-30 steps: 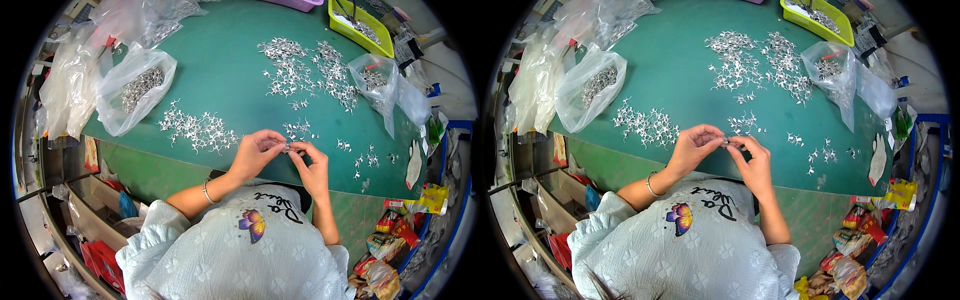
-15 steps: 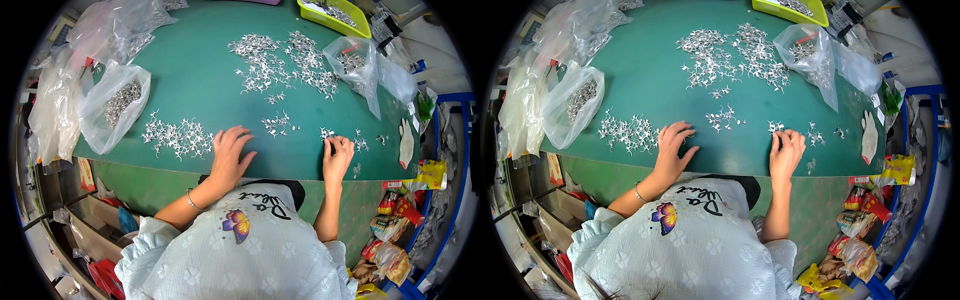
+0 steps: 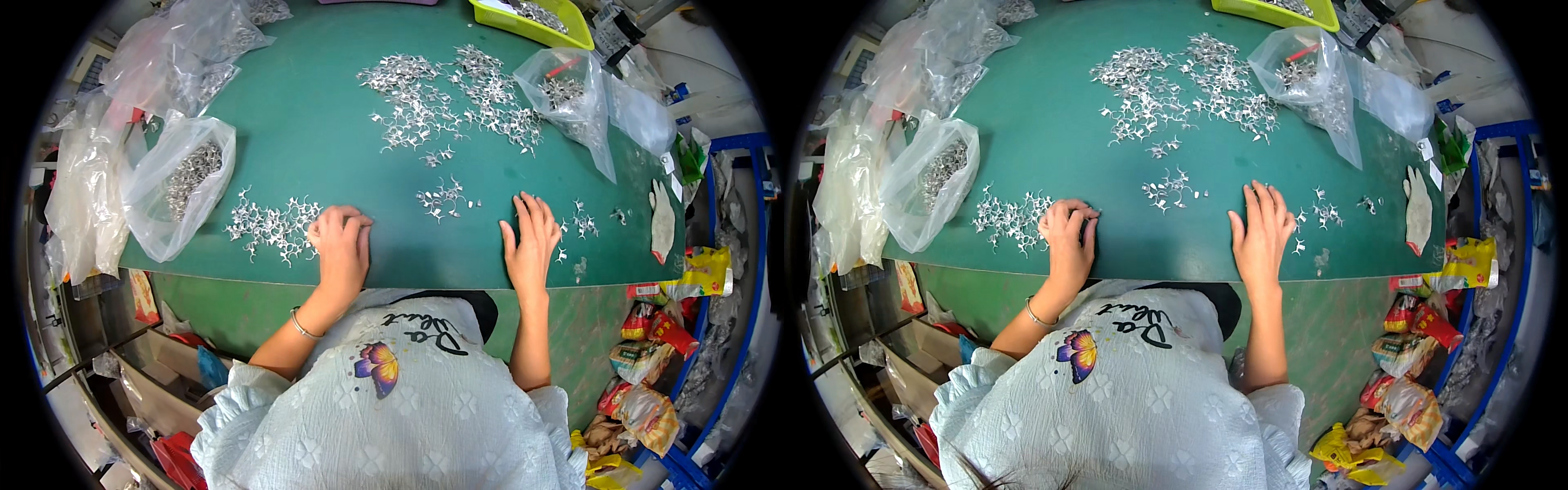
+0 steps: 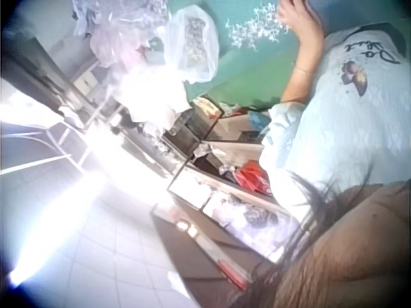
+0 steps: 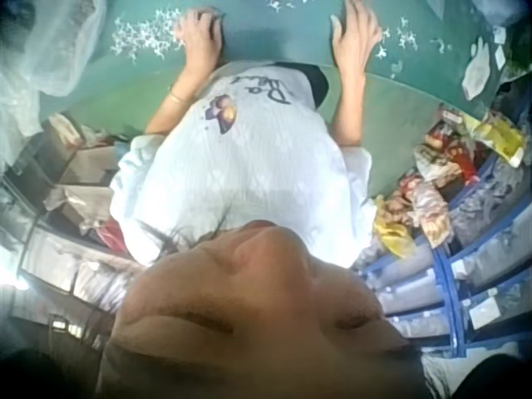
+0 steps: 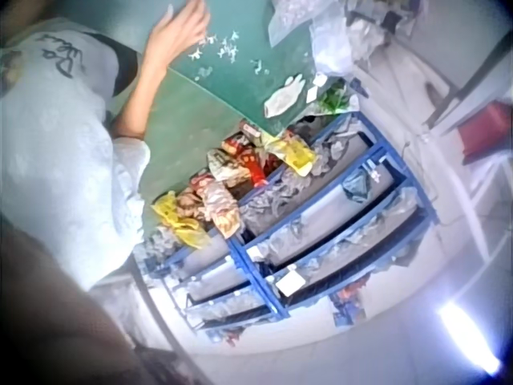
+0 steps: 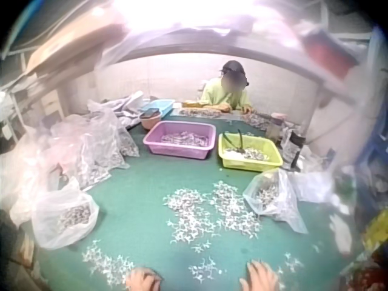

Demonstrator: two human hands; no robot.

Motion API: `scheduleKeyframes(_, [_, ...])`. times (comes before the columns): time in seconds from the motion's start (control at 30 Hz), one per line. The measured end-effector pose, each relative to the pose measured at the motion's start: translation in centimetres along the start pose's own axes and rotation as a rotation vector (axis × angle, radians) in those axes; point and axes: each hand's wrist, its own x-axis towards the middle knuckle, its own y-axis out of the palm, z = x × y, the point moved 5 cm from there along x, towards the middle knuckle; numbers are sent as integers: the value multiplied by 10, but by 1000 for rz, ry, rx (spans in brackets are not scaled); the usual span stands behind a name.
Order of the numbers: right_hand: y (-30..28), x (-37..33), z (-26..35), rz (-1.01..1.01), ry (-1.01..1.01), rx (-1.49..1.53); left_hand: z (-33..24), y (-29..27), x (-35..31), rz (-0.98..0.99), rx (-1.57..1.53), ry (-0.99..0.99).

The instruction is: The person sorts small silver metal components on a green table, separating them into piles and transferring them into a purple basket. The person then carries the basket to a shelf and pours the contents into a large sack before returning to the table to continue sorting.

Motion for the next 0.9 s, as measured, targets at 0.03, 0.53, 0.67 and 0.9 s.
scheduleKeyframes(0.03, [1,-2,-8,-19,-6,-40,2,-3,1,-21,52,-14])
scheduleKeyframes(0.53, [31,30,59,167,-271,324,-56,48,36,211,-155,156])
scheduleKeyframes(0.67, [29,31,39,66,-171,387,-49,52,40,244,-261,138])
scheduleKeyframes(0.9, [16,36,0,-43,216,429,-30,42,58,167,-247,-10])
